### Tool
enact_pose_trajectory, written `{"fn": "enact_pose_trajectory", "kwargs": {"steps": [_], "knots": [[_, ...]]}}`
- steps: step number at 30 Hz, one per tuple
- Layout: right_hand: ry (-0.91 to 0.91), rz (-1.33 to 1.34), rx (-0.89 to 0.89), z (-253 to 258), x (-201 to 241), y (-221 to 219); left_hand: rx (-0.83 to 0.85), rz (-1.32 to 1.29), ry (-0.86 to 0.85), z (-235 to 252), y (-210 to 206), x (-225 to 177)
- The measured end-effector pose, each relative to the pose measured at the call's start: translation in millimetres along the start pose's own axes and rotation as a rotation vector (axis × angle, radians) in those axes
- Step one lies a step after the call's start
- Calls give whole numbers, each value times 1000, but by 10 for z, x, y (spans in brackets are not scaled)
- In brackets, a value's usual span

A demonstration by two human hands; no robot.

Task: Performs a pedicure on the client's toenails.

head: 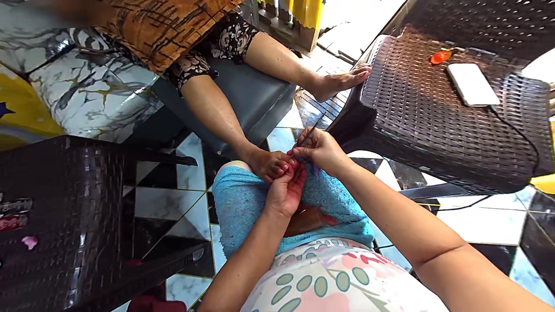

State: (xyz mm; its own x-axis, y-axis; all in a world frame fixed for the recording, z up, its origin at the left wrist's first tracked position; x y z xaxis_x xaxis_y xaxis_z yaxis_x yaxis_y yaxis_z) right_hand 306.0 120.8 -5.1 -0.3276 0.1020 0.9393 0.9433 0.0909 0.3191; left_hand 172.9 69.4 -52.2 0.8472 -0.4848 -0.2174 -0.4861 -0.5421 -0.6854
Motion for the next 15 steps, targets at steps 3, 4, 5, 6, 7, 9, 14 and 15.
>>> {"fn": "enact_pose_trajectory", "kwargs": {"steps": [3,4,5,6,7,9,14,15], "knots": [[-23,83,15,-67,64,0,-2,3,1,-23,-9,-14],[-36,95,11,-93,89,0,-4,3,3,-27,-9,-19],[-48,102,1,-107,88,-6,-4,3,5,-27,-6,-19],[-61,109,-14,-110,69,-16,-1,4,6,-26,-1,-15],[-75,121,-33,-99,40,-25,7,5,5,-22,-3,-12],[-99,171,-67,-71,-9,-44,14,2,0,-21,-6,-7],[-119,260,-82,-186,25,-73,37,12,4,-23,-3,-19],[-127,267,-95,-187,9,-85,40,13,4,-20,2,-18]]}}
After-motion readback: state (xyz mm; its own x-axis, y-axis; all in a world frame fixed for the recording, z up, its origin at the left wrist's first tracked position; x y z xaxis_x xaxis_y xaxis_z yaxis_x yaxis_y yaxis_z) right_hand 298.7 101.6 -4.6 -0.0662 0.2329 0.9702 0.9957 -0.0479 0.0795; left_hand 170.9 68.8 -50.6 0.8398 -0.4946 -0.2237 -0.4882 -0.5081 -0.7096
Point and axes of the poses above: each hand's wrist, its own z-axis towards the middle knuckle, its own y-axis out of the back of the hand, x = y × z, the point moved 6 cm from there along z, towards the middle knuckle, and after that the axes turned 10 degrees about -z, right-handed, at the moved point
